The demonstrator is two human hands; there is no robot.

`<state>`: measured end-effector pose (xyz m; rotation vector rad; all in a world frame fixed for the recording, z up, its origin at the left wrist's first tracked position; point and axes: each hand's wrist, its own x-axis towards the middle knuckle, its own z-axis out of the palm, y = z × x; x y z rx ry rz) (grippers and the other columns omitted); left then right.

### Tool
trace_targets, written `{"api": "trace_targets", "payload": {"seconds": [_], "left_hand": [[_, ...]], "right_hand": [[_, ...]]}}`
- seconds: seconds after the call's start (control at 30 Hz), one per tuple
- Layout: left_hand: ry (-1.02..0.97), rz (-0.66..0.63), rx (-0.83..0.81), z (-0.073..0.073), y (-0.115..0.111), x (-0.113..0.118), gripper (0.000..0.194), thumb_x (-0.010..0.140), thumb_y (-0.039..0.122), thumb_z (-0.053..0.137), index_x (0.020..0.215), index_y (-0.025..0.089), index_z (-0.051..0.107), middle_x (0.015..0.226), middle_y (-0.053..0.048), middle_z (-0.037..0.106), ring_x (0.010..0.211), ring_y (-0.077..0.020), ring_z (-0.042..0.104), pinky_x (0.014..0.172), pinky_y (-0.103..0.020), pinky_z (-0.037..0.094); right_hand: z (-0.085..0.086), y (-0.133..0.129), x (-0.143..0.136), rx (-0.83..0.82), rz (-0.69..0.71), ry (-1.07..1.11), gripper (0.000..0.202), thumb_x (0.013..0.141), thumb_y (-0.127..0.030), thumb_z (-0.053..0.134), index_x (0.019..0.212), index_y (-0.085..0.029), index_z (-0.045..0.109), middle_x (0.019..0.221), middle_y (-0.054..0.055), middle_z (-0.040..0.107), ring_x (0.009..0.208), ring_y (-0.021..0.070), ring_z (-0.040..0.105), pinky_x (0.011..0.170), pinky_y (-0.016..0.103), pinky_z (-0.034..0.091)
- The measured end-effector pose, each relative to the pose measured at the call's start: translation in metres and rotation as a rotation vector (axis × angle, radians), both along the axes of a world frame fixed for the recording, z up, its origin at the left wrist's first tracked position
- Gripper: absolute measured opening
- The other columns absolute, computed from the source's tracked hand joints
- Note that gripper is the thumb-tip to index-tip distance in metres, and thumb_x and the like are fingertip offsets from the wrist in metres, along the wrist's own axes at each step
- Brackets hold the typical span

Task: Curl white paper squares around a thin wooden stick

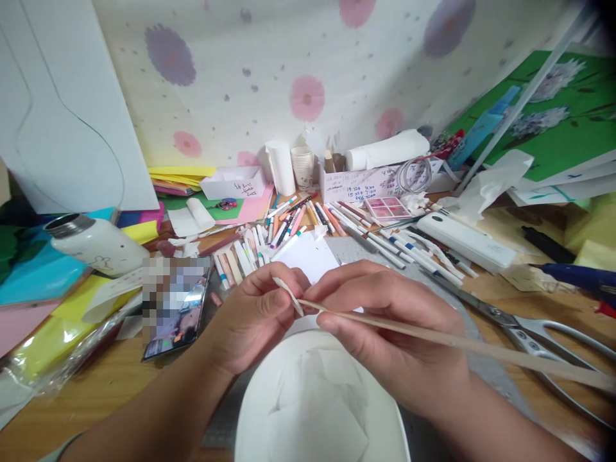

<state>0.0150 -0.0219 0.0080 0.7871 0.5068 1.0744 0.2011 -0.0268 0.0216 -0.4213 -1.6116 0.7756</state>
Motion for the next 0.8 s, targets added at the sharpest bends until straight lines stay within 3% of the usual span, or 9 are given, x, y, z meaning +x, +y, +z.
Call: {"api": "trace_targets", "payload": {"seconds": [0.8], "left_hand": [[0.030, 0.059, 0.061, 0.0008, 0.0023, -0.0013, 0.014, 0.072, 0.024, 0.094, 0.073, 0.018, 0.081, 0.075, 0.001, 0.073, 0.069, -0.0116, 0.069, 0.066, -0.022, 0.060]], "right_hand": [[0.0013, 0.0008, -0.0020, 0.035, -0.058, -0.031, 0.014, 0.087, -0.007, 0.076, 0.086, -0.020, 0.072, 0.087, 0.005, 0.080, 0.084, 0.0163, 0.078, 0.079, 0.026, 0.065]]}}
